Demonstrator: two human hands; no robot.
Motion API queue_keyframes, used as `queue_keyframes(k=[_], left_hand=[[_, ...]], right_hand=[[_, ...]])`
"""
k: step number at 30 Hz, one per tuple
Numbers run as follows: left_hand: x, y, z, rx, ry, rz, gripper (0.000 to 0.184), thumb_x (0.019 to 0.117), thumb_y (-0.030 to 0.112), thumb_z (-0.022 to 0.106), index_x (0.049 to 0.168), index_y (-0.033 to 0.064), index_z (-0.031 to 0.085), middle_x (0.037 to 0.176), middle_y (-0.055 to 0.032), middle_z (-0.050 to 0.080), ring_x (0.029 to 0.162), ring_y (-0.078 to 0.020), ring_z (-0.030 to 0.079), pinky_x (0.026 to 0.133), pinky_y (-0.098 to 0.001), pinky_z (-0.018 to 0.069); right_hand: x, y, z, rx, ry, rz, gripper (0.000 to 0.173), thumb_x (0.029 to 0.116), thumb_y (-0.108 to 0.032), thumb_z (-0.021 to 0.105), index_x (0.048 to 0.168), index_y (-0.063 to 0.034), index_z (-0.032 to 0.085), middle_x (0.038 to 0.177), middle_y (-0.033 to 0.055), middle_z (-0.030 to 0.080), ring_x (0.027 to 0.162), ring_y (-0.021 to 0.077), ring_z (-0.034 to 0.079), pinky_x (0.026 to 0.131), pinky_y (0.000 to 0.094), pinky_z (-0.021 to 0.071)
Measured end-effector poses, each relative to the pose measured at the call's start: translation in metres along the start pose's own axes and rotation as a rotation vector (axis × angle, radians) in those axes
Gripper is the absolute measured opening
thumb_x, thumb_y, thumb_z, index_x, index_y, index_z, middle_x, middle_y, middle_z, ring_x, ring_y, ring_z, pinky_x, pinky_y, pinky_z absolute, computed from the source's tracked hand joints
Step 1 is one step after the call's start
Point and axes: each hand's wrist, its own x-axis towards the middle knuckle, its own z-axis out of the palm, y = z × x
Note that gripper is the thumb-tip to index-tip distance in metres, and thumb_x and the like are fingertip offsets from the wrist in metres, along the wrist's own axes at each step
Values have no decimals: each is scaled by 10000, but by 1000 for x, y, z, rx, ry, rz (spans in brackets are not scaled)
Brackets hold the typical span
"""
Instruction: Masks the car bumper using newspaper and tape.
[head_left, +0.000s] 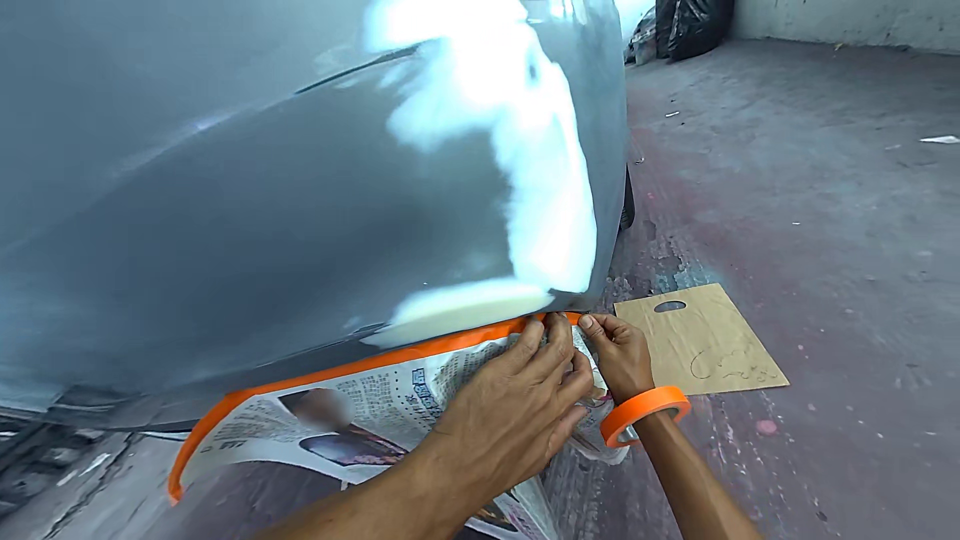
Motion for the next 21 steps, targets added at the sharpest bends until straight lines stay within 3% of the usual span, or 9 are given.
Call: queue_keyframes(k=[12, 21], left_hand=[[5, 2, 2, 20, -30, -1, 496, 1083, 367, 281, 1254, 108, 668, 1323, -214, 623, 1288, -361, 558, 1062, -482, 413], [33, 17, 12, -92, -168, -37, 414, 1055, 344, 385, 1276, 130, 663, 1268, -194, 657, 1279, -358, 578, 1089, -469, 435]], right_hand=[[7, -10, -8, -101, -52, 81, 221, 991, -336, 688, 970, -145, 795, 799, 18, 737, 725, 143, 676, 704, 430, 543], [20, -2, -14, 188, -153, 225, 155, 951, -184, 741, 1009, -40, 737, 812, 73, 716, 703, 137, 662, 684, 316, 556]])
